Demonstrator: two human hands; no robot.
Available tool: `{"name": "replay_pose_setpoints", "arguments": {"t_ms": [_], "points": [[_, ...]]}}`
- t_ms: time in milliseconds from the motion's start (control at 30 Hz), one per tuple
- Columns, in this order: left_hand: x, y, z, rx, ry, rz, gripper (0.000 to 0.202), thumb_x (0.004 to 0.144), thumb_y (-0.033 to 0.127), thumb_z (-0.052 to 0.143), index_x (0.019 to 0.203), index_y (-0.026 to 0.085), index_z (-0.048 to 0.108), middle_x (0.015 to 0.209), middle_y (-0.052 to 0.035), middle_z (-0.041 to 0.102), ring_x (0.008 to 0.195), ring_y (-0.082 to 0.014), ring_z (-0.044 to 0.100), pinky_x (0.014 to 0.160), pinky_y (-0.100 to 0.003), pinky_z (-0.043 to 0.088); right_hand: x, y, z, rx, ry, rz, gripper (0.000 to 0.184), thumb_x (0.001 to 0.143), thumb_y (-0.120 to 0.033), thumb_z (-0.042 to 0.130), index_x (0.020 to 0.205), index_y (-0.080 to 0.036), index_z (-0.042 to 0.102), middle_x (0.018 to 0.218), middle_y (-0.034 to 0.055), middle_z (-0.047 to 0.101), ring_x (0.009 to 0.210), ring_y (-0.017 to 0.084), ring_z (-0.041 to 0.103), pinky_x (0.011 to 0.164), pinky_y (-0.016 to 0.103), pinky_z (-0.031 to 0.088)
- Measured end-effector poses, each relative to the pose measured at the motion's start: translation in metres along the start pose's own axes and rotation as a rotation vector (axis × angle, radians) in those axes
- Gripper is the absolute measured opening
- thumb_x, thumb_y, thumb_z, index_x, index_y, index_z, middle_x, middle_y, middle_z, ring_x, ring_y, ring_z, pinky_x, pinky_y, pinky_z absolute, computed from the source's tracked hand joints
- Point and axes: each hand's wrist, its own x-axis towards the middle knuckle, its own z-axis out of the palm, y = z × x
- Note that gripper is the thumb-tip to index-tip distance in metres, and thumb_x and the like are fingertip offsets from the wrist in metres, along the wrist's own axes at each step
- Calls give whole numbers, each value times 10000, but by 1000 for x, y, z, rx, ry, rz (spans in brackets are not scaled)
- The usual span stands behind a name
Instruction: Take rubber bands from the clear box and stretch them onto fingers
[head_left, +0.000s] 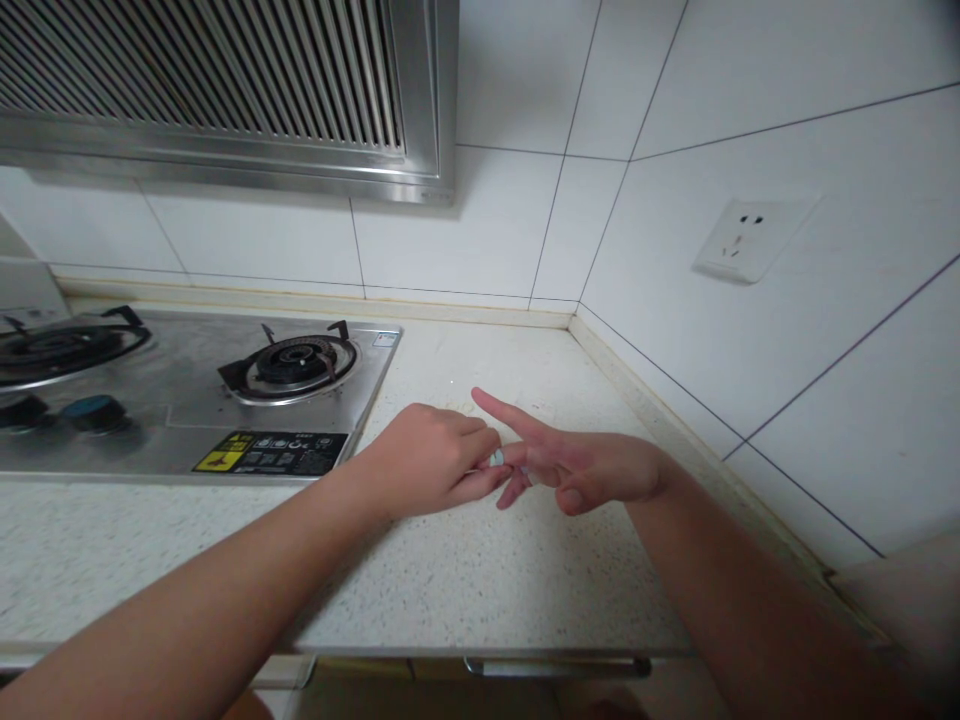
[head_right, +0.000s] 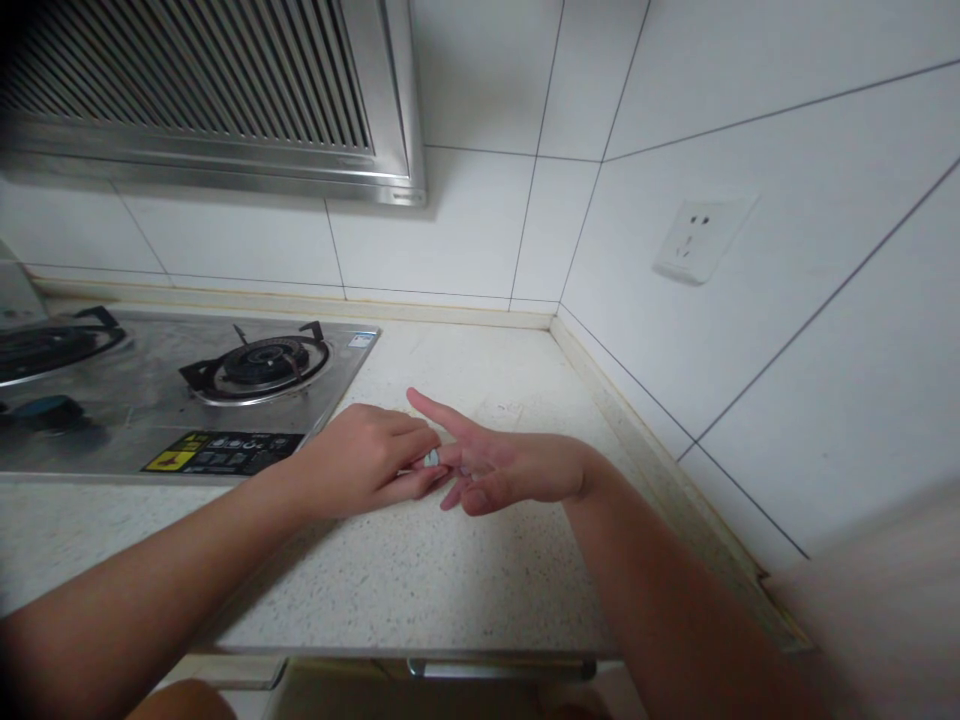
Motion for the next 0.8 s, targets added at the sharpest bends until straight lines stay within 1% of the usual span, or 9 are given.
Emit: {"name": "replay_pose_setpoints", "arguments": {"t_ms": [133, 233, 300, 367, 433, 533, 600, 667, 800], "points": [[-1, -2, 2, 5, 13, 8, 366, 1013, 443, 465, 799, 184, 609, 702, 2, 643, 616, -182, 620, 547, -318, 397, -1, 1, -1, 14, -1, -20, 1154, 881, -510, 724, 1570, -318, -181, 1348, 118, 552, 1208, 240, 525, 1070, 465, 373], [-1, -1, 1, 14, 9, -4, 335, 1010, 431, 468, 843, 185, 623, 744, -6, 660, 663, -194, 635, 570, -323, 419, -1, 1, -1, -6, 14, -12, 1179, 872, -523, 730, 1566, -308, -198, 1321, 110, 560, 1186, 235, 532, 1066, 466, 376], [0, 1, -2, 26, 11, -42, 298, 1006, 407, 471, 901, 182, 635, 795, -21, 677, 716, -214, 649, 600, -334, 444, -1, 0, 1, -70, 49, -1, 1192, 873, -538, 722, 1564, -283, -215, 1289, 110, 573, 1170, 232, 538, 1065, 470, 373], [2, 4, -5, 23, 35, -75, 294, 999, 417, 484, 963, 174, 644, 869, -47, 692, 770, -237, 657, 624, -349, 464, 0, -4, 5, -178, 94, 12, 1208, 875, -555, 711, 1562, -235, -230, 1296, 139, 571, 1183, 247, 537, 1066, 482, 367], [5, 9, -7, -2, 49, -59, 338, 995, 473, 499, 990, 173, 655, 921, -65, 702, 797, -254, 659, 627, -359, 472, 1, -8, 10, -297, 124, 34, 1226, 872, -571, 704, 1562, -188, -234, 1349, 189, 543, 1228, 277, 525, 1078, 500, 351], [9, 13, -7, -15, -24, -31, 362, 1011, 481, 497, 925, 181, 681, 849, -57, 713, 729, -255, 658, 589, -354, 453, 4, -10, 19, -438, 154, 44, 1272, 833, -555, 749, 1571, -152, -207, 1424, 225, 490, 1301, 299, 492, 1112, 481, 326], [10, 13, -8, -36, -112, -56, 336, 1023, 415, 498, 860, 197, 694, 755, -30, 705, 660, -243, 649, 568, -340, 431, 6, -10, 22, -472, 148, 32, 1288, 820, -518, 779, 1572, -172, -208, 1445, 215, 487, 1287, 289, 516, 1104, 454, 349], [11, 11, -9, -94, -177, -84, 312, 1023, 384, 504, 844, 228, 707, 720, -3, 703, 637, -231, 648, 574, -328, 423, 7, -9, 22, -475, 128, 20, 1277, 824, -498, 784, 1573, -202, -207, 1454, 201, 494, 1261, 282, 539, 1085, 445, 375], [10, 6, -10, -162, -217, -102, 299, 1034, 413, 475, 930, 257, 708, 794, -2, 727, 684, -231, 673, 622, -329, 442, 5, -9, 17, -448, 103, 32, 1271, 821, -519, 781, 1580, -197, -187, 1420, 197, 533, 1210, 274, 560, 1046, 434, 415]]}}
